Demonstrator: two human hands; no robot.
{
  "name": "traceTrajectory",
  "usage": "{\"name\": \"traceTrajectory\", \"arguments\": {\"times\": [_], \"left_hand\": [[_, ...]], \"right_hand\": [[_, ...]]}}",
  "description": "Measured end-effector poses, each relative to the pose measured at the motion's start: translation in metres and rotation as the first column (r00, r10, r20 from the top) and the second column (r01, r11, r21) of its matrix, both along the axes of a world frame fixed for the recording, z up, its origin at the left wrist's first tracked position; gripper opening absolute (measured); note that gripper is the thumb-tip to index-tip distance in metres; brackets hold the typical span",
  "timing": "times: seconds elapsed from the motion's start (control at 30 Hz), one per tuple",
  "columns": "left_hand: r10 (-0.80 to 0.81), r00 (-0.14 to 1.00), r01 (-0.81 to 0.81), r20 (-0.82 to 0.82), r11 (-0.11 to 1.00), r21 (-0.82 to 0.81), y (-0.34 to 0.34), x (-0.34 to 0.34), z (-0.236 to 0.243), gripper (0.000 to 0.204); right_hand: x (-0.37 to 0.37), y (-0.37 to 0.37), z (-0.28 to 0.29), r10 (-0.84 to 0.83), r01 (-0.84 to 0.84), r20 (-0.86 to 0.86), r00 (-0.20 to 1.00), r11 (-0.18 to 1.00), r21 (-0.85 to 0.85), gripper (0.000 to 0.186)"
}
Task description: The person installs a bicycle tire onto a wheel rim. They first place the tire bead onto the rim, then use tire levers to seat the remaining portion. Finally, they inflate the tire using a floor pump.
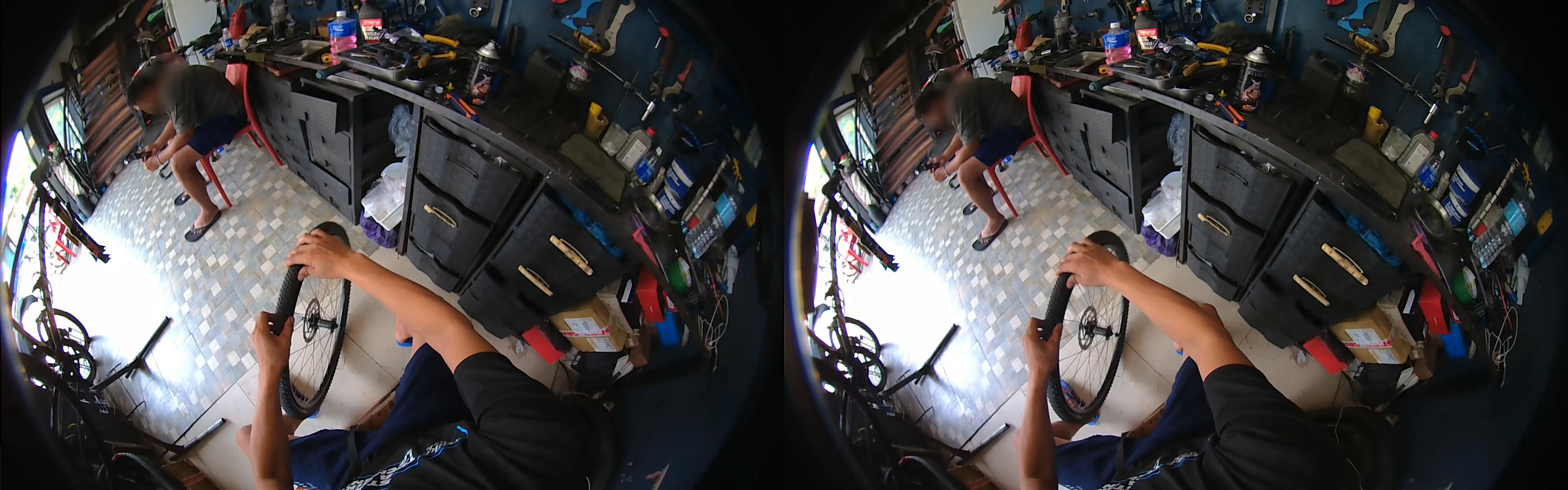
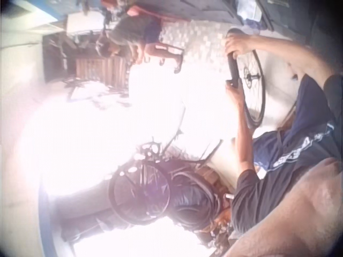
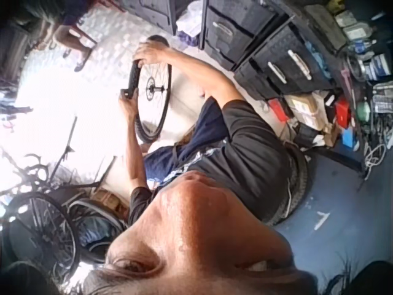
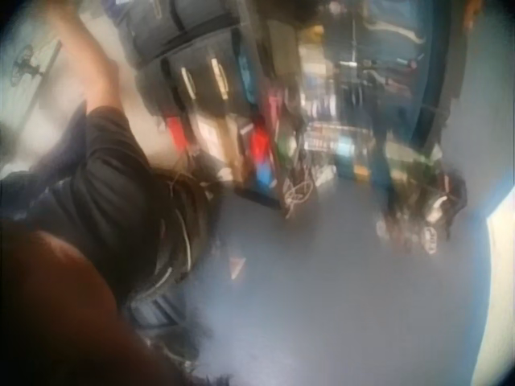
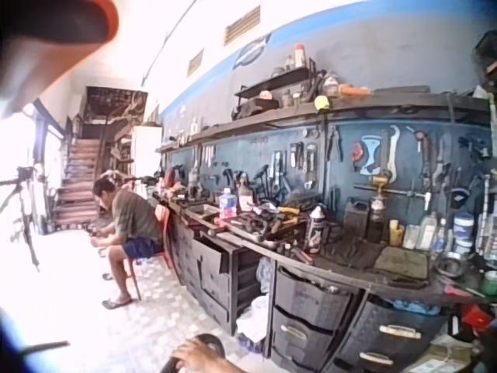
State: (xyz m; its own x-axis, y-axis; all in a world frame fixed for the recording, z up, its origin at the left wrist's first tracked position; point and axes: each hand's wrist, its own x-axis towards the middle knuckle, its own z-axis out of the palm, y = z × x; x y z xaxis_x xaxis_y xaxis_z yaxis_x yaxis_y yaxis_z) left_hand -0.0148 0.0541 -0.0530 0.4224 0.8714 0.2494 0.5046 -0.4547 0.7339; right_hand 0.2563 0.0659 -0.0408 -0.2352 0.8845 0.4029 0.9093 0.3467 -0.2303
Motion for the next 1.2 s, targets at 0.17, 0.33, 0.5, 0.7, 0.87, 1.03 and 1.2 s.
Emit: {"name": "traceTrajectory", "arguments": {"times": [0.17, 0.33, 0.5, 0.7, 0.87, 1.03, 1.2], "left_hand": [[0.052, 0.999, -0.051, -0.009, 0.998, 0.046, 0.002, 0.014, -0.009, 0.034], [0.162, 0.986, -0.161, -0.036, 0.986, 0.048, 0.023, 0.022, -0.008, 0.038], [0.212, 0.976, -0.212, -0.057, 0.977, 0.011, 0.038, 0.037, -0.009, 0.039], [0.277, 0.955, -0.281, -0.106, 0.96, -0.015, 0.046, 0.053, -0.007, 0.039], [0.313, 0.941, -0.316, -0.128, 0.949, 0.001, 0.045, 0.056, -0.002, 0.037], [0.314, 0.942, -0.316, -0.12, 0.949, 0.002, 0.045, 0.051, -0.004, 0.037], [0.279, 0.954, -0.281, -0.111, 0.96, 0.0, 0.036, 0.045, -0.006, 0.038]], "right_hand": [[0.027, -0.016, 0.04, -0.077, 0.079, -0.057, 0.995, 0.997, 0.027, 0.042], [0.156, -0.082, 0.176, -0.246, 0.368, -0.275, 0.929, 0.671, 0.643, 0.015], [0.344, -0.158, 0.288, -0.566, 0.706, -0.52, 0.639, 0.164, 0.689, 0.018], [0.486, -0.176, 0.27, -0.993, 0.987, -0.109, 0.037, 0.019, 0.159, 0.047], [0.532, -0.152, 0.24, -0.987, 0.984, 0.157, -0.029, 0.0, 0.178, 0.047], [0.544, -0.154, 0.248, -0.968, 0.976, 0.197, -0.155, -0.119, 0.185, 0.039], [0.533, -0.191, 0.292, -0.323, 0.956, -0.943, 0.083, 0.294, -0.017, 0.031]]}}
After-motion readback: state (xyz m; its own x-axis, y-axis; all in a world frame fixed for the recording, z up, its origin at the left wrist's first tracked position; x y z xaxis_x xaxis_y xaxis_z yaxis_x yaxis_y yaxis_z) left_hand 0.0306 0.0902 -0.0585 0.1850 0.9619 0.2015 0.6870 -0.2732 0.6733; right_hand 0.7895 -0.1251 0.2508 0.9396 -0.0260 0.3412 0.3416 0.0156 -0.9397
